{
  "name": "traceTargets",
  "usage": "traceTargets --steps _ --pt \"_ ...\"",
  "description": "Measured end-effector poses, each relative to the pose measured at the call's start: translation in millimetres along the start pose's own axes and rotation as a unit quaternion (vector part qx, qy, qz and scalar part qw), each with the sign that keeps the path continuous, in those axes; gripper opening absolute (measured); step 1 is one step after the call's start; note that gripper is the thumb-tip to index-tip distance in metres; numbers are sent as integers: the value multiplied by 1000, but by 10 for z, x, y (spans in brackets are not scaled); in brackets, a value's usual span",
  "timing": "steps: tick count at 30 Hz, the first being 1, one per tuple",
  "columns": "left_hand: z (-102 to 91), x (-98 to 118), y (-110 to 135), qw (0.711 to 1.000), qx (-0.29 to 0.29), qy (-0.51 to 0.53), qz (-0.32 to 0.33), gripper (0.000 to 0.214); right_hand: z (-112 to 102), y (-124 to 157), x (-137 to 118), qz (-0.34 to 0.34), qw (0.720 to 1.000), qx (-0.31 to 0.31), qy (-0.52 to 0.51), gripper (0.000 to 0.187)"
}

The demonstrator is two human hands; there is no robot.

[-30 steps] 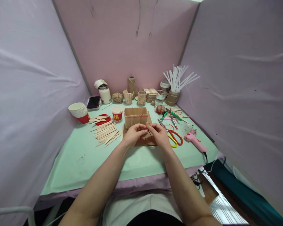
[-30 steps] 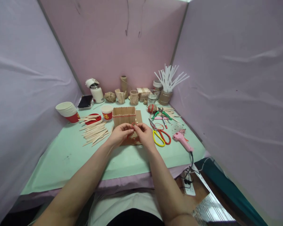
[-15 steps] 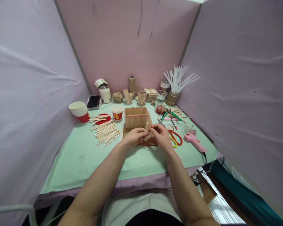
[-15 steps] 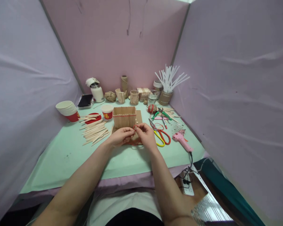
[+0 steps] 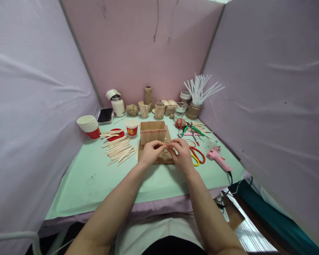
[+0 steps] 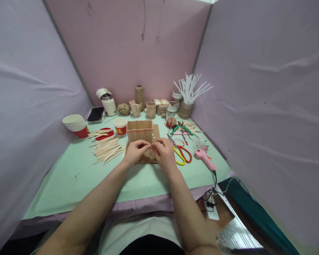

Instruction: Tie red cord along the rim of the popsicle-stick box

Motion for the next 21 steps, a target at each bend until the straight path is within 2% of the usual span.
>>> traceTargets --steps 4,10,16,21 --pt "0 35 20 1000 -3 -15 18 17 -10 -2 7 54 995 19 -85 14" --pt "15 71 39 997 -25 -56 35 19 40 12 84 201 952 41 -229 23" --pt "36 68 41 995 -38 -80 41 23 58 17 133 227 934 70 -268 22" --pt "52 89 50 996 -42 -73 34 25 83 19 124 233 928 56 -285 19"
Point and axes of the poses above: each hand's wrist, its own y-axis away from the middle knuckle, its own z-axis out of the palm, x = y × z, the point moved 3 cm from there along -y, towards the middle knuckle, and after that the axes turned 7 degrees about -y, right-handed, at the moved point
